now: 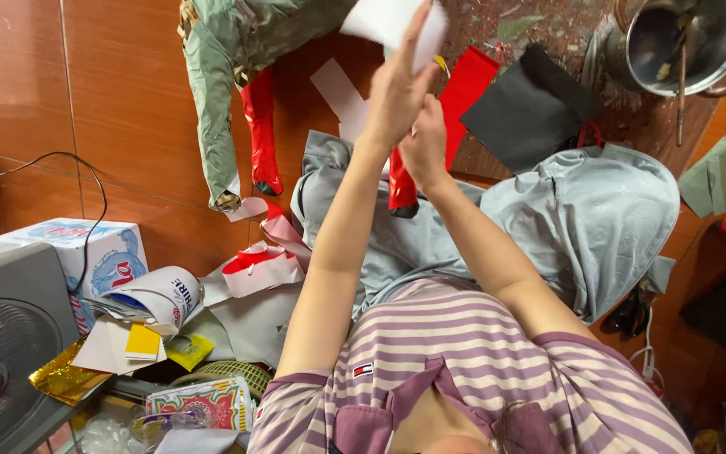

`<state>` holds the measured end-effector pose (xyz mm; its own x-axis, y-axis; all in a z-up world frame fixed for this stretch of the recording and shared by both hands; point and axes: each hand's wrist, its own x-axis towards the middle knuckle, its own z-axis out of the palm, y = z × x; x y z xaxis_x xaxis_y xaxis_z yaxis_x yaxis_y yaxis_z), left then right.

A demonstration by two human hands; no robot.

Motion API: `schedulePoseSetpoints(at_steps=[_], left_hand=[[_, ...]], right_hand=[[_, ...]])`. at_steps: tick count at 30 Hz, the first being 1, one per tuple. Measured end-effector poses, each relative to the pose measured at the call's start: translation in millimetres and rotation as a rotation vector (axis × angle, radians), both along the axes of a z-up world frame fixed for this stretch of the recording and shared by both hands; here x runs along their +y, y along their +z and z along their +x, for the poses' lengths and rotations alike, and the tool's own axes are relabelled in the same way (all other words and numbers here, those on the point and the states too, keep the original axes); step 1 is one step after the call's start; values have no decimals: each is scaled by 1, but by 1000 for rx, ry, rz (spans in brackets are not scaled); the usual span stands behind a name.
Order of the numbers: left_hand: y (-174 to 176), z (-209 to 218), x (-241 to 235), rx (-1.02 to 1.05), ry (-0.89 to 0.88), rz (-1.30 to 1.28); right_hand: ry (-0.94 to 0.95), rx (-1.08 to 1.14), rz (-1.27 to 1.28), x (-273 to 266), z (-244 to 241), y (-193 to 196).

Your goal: The recorder is assembling and decorating a paper giraffe model by pasting strips of colored paper and fabric onto its frame.

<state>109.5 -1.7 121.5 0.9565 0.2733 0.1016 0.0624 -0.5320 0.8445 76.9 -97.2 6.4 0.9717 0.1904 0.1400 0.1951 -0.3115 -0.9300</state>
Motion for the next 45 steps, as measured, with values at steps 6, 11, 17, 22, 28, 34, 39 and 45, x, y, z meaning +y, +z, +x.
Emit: schedulePoseSetpoints(at_steps=[6, 11, 17, 22, 28, 34, 39, 45], left_hand=[[-104, -30, 17, -180, 56, -605], [-157, -54, 1, 130, 89, -615], [-107, -51, -5, 337, 210, -545], [-113, -48, -2, 385, 230, -404], [-119, -52, 3, 357, 144, -518], [-118, -65, 18, 82, -157, -645], [-118, -63, 31, 97, -194, -429], [-39, 0, 44, -422, 308, 64]], right_hand=[[-182, 491, 673, -7, 13, -45], [-238, 888, 1128, -13, 20, -78], [-94, 1036, 891, -24, 14, -53], [-119, 534, 514, -27, 4, -65], [225, 461, 233, 6, 62, -50], [378, 1019, 797, 8, 73, -58], [327, 978, 997, 18, 65, -56], [-20, 189, 317, 21, 45, 72]])
